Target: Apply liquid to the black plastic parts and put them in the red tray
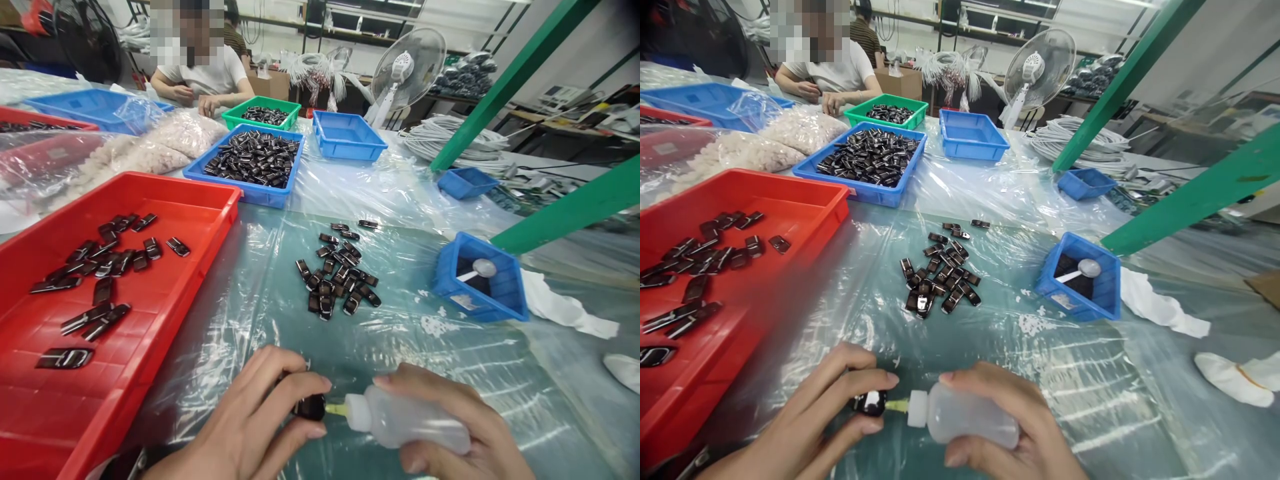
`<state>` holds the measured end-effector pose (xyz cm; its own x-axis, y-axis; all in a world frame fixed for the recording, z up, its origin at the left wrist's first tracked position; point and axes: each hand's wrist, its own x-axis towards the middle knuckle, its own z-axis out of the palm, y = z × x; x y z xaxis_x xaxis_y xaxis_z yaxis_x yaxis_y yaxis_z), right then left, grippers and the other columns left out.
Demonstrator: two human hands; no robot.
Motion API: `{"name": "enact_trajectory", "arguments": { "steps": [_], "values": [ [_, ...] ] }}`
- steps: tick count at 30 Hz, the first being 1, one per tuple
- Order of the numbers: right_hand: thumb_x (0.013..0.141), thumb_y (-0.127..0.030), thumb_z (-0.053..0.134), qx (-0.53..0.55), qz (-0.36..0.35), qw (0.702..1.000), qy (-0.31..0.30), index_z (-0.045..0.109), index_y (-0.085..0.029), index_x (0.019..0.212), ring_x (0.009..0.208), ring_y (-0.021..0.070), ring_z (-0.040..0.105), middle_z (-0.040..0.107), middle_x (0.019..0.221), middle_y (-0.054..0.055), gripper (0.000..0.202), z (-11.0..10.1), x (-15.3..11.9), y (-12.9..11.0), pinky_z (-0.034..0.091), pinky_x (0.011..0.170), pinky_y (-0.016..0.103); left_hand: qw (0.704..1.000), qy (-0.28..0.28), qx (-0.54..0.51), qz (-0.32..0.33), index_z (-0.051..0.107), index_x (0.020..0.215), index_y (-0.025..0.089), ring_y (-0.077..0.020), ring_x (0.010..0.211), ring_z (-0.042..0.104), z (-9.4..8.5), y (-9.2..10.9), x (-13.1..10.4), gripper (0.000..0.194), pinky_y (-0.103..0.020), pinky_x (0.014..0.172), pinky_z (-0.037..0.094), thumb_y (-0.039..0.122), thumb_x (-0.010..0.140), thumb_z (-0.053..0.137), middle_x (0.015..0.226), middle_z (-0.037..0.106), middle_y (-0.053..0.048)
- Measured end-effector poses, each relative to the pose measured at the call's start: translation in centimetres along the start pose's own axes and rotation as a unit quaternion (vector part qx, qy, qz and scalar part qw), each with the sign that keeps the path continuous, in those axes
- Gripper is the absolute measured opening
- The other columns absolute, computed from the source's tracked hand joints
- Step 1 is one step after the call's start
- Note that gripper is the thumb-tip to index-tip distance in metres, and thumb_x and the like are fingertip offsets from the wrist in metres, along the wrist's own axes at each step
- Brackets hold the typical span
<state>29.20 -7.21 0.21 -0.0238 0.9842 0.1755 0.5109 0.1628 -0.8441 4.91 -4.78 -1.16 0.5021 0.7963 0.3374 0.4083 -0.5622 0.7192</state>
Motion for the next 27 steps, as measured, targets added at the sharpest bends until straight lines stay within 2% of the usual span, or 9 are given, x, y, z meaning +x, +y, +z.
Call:
{"name": "enact_trajectory", "arguments": {
  "steps": [4,6,8,11,14,17,22,27],
  "values": [
    [0.073,-0.057,0.072,0.048,-0.04,0.997,-0.052,0.068,-0.059,0.104,0.048,0.0187,0.066,0.072,0.066,-0.004,0.031,-0.2,0.8,-0.1,0.055,0.043,0.026,1.0,-0.01,-0.006,0.024,0.049,0.12,0.025,-0.018,0.087,0.06,0.2,-0.9,0.0,0.022,-0.027,0.076,0.047,0.035,0.102,0.04,0.098,0.062,-0.004],
    [0.073,-0.057,0.072,0.043,-0.049,0.997,-0.05,0.068,-0.057,0.106,0.049,0.02,0.067,0.072,0.066,-0.003,0.032,-0.2,0.9,0.0,0.055,0.044,0.028,0.999,-0.022,-0.014,0.034,0.048,0.12,0.023,-0.0176,0.079,0.061,0.3,-1.3,0.1,0.02,-0.028,0.071,0.047,0.03,0.101,0.043,0.092,0.065,-0.003],
    [0.073,-0.056,0.072,0.033,-0.061,0.996,-0.049,0.069,-0.053,0.107,0.053,0.0211,0.069,0.073,0.068,-0.002,0.034,-0.2,0.8,0.2,0.055,0.045,0.028,0.999,-0.04,-0.013,0.034,0.051,0.111,0.023,-0.017,0.069,0.06,0.3,-1.4,0.3,0.014,-0.028,0.064,0.045,0.027,0.101,0.042,0.083,0.065,-0.001],
    [0.077,-0.053,0.071,0.026,-0.091,0.994,-0.057,0.068,-0.047,0.111,0.058,0.0201,0.07,0.073,0.072,-0.002,0.035,-0.1,0.7,0.4,0.056,0.049,0.026,0.998,-0.056,0.007,0.032,0.052,0.099,0.022,-0.0174,0.063,0.057,0.0,-1.0,0.4,0.019,-0.028,0.059,0.044,0.028,0.103,0.035,0.077,0.063,-0.001],
    [0.082,-0.05,0.067,0.024,-0.119,0.99,-0.065,0.064,-0.045,0.117,0.053,0.0173,0.067,0.07,0.07,-0.004,0.036,-0.1,0.9,0.6,0.053,0.047,0.025,0.998,-0.04,0.043,0.016,0.052,0.106,0.023,-0.0198,0.077,0.062,-0.5,-0.3,0.3,0.024,-0.031,0.07,0.052,0.037,0.103,0.032,0.09,0.067,-0.004],
    [0.081,-0.049,0.069,0.02,-0.127,0.989,-0.078,0.063,-0.044,0.118,0.053,0.0178,0.067,0.069,0.07,-0.004,0.037,-0.4,1.0,0.5,0.052,0.047,0.025,0.996,-0.025,0.088,0.016,0.053,0.114,0.025,-0.0226,0.094,0.066,-0.8,0.2,0.2,0.028,-0.033,0.083,0.055,0.043,0.102,0.035,0.101,0.07,-0.004],
    [0.082,-0.047,0.068,0.025,-0.135,0.985,-0.1,0.061,-0.045,0.119,0.05,0.0172,0.066,0.068,0.067,-0.004,0.038,-0.8,1.3,0.0,0.052,0.046,0.025,0.996,-0.016,0.081,-0.024,0.06,0.115,0.028,-0.0229,0.089,0.066,-0.8,0.8,0.4,0.027,-0.031,0.078,0.058,0.042,0.096,0.048,0.091,0.07,-0.002],
    [0.084,-0.043,0.068,0.036,-0.141,0.981,-0.126,0.058,-0.047,0.124,0.055,0.0181,0.067,0.071,0.071,-0.004,0.041,-0.9,1.5,0.4,0.054,0.05,0.026,0.996,-0.003,0.074,-0.045,0.062,0.116,0.028,-0.0241,0.092,0.065,-0.4,1.0,0.5,0.029,-0.032,0.077,0.059,0.045,0.095,0.05,0.088,0.069,-0.003]
  ]
}}
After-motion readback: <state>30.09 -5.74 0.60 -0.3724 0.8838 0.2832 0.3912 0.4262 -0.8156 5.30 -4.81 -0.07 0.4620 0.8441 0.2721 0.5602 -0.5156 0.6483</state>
